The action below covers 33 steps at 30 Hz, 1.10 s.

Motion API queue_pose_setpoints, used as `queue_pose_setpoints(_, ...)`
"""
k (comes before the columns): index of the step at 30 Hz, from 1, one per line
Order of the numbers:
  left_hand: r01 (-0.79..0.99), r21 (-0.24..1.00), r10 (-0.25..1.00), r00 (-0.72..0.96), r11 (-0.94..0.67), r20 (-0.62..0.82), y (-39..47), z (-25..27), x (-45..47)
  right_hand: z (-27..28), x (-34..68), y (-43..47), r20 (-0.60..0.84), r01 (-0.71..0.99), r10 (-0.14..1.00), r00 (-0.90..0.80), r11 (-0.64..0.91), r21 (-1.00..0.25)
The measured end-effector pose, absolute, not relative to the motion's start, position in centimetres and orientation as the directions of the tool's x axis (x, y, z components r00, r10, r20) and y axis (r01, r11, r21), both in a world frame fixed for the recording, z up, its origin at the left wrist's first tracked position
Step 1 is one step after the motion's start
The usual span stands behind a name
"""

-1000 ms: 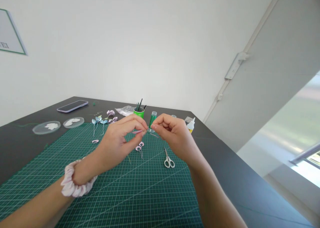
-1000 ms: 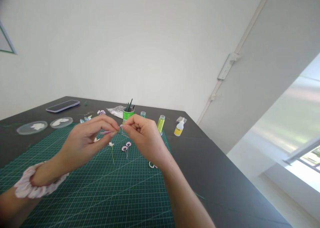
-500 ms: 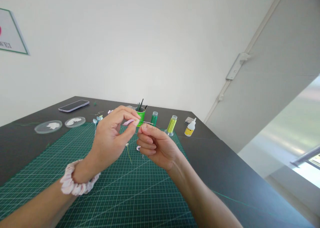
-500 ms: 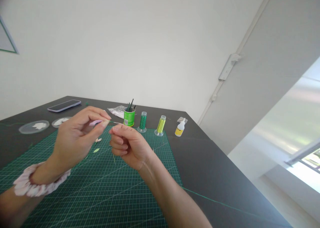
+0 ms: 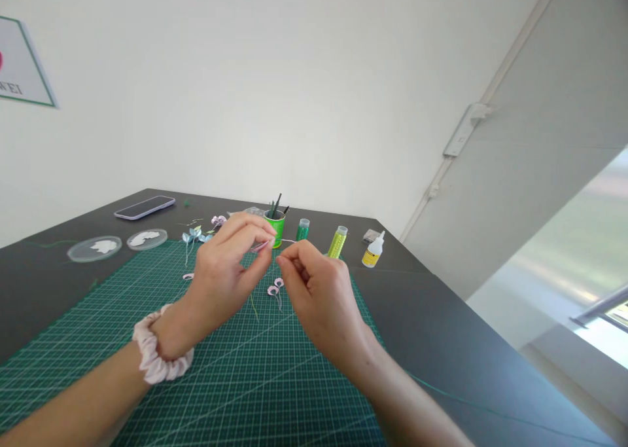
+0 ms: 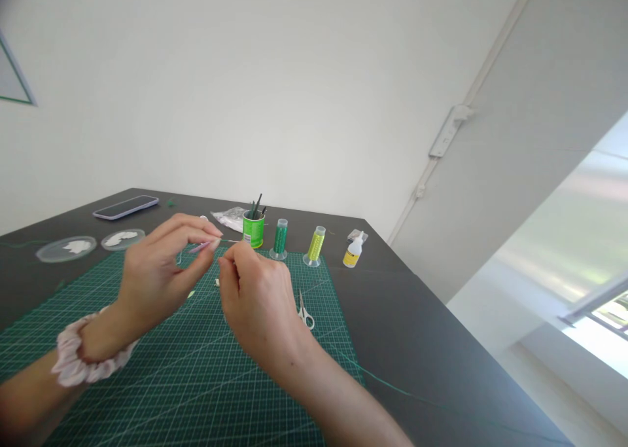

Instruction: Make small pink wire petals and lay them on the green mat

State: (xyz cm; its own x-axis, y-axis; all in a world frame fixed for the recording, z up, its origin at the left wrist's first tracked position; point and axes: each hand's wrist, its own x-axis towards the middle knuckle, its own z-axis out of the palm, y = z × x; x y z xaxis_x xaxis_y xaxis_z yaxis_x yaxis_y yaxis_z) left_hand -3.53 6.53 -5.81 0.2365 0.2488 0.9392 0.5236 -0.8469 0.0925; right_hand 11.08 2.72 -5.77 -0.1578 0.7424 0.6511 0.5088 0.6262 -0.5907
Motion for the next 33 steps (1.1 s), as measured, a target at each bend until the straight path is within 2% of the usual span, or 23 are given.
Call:
queue_pose_setpoints(3, 0.486, 0.064, 0.237, 0.304, -0.872, 0.923, 6.6, -6.0, -3.6, -5.2, 11.7, 2.7, 0.694, 0.568, 0.695, -0.188, 0.653, -0.501)
queue_pose_setpoints(5, 0.450, 0.074, 0.245, 0.335, -0.890, 0.910, 6.5, -6.1, -3.5, -4.8, 12.3, 2.9, 0.693, 0.556, 0.696, -0.191, 0.658, -0.508)
queue_pose_setpoints(8, 0.398, 0.136, 0.291, 0.358, -0.907, 0.887, 6.4, -6.1, -3.4, -4.3, 13.2, 3.6, 0.643, 0.458, 0.746, -0.173, 0.639, -0.618)
queue_pose_setpoints(12, 0.284, 0.279, 0.371, 0.360, -0.917, 0.856, 6.2, -6.1, -3.0, -4.0, 14.1, 4.8, 0.519, 0.205, 0.818, -0.249, 0.568, -0.797)
queue_pose_setpoints(14, 0.225, 0.336, 0.397, 0.349, -0.915, 0.849, 6.1, -6.2, -2.9, -4.2, 14.3, 5.4, 0.431, 0.045, 0.844, -0.318, 0.468, -0.883)
queue_pose_setpoints(17, 0.203, 0.384, 0.431, 0.309, -0.901, 0.848, 6.0, -6.2, -2.8, -4.8, 14.0, 6.1, 0.295, -0.205, 0.864, -0.409, 0.228, -0.952)
queue_pose_setpoints(21, 0.197, 0.411, 0.449, 0.220, -0.890, 0.866, 6.0, -6.2, -2.9, -5.8, 13.0, 6.5, 0.196, -0.397, 0.833, -0.517, -0.031, -0.917)
queue_pose_setpoints(24, 0.255, 0.390, 0.436, 0.156, -0.885, 0.887, 6.2, -6.1, -2.9, -6.2, 11.9, 6.1, 0.168, -0.446, 0.816, -0.553, -0.120, -0.887)
queue_pose_setpoints(26, 0.316, 0.363, 0.417, 0.121, -0.876, 0.901, 6.3, -6.0, -2.8, -6.3, 11.2, 5.6, 0.170, -0.467, 0.838, -0.518, -0.110, -0.877)
queue_pose_setpoints(29, 0.395, 0.309, 0.374, 0.097, -0.865, 0.922, 6.3, -5.7, -2.8, -6.1, 10.5, 4.6, 0.197, -0.426, 0.894, -0.403, 0.007, -0.905)
queue_pose_setpoints(31, 0.442, 0.270, 0.348, 0.105, -0.856, 0.932, 6.2, -5.4, -2.9, -5.9, 10.3, 3.9, 0.243, -0.302, 0.914, -0.324, 0.144, -0.942)
queue_pose_setpoints(33, 0.477, 0.238, 0.334, 0.127, -0.846, 0.934, 6.1, -5.3, -2.9, -5.7, 10.4, 3.3, 0.351, -0.107, 0.907, -0.232, 0.335, -0.936)
